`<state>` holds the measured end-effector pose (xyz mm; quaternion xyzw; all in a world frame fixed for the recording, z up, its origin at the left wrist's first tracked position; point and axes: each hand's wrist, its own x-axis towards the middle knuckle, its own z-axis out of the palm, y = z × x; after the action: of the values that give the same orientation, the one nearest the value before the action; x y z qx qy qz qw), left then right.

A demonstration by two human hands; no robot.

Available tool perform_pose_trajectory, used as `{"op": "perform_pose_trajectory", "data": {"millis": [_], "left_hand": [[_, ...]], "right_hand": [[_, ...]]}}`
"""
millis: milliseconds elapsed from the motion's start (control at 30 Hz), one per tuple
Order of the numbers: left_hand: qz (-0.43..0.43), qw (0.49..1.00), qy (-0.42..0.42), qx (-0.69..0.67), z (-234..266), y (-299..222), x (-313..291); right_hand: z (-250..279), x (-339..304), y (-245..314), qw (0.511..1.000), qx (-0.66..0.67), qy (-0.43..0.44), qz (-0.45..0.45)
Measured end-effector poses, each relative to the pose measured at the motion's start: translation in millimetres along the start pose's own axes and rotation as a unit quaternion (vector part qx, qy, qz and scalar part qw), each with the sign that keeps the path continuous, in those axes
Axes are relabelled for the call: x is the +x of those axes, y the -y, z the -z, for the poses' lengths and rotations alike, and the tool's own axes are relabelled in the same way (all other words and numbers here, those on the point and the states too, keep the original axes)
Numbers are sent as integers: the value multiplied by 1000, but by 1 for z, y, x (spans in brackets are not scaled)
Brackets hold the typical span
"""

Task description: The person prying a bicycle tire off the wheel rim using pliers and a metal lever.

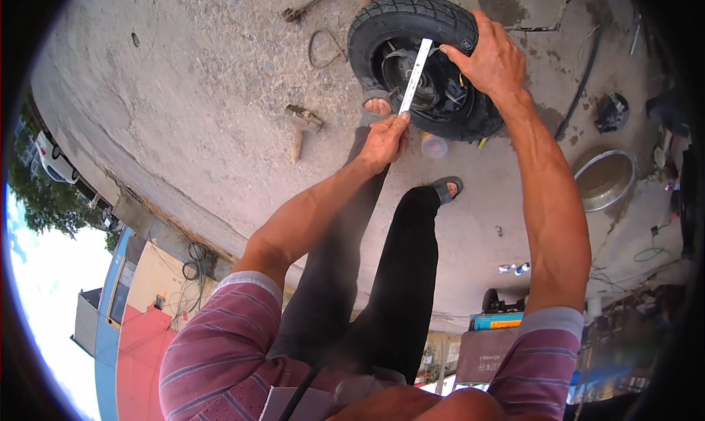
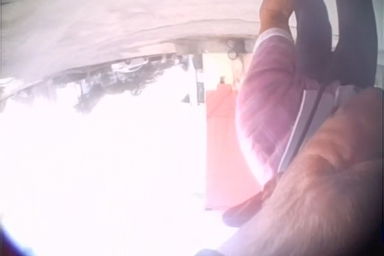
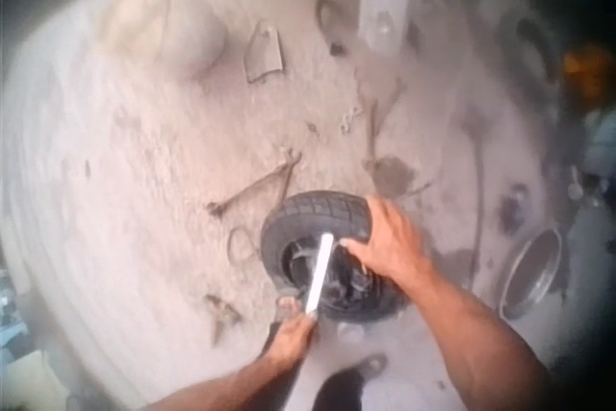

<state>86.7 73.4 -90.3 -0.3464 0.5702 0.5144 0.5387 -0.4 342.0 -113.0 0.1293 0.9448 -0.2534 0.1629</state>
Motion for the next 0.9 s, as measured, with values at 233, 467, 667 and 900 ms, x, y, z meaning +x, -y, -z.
{"op": "perform_pose_trajectory", "data": {"millis": [233,467,667,900], "left_hand": [[-25,998,-28,47,-9,-15,-9],[168,974,11,150,-9,-137,-74],[212,938,47,272,-12,-231,-89],[54,916,56,393,-26,-367,-89]], "right_hand": [[-1,1,4,1000,-17,-1,-16],[4,6,6,999,-21,2,-35],[-2,9,0,999,-29,-8,-40],[8,5,-3,998,18,7,-60]]}}
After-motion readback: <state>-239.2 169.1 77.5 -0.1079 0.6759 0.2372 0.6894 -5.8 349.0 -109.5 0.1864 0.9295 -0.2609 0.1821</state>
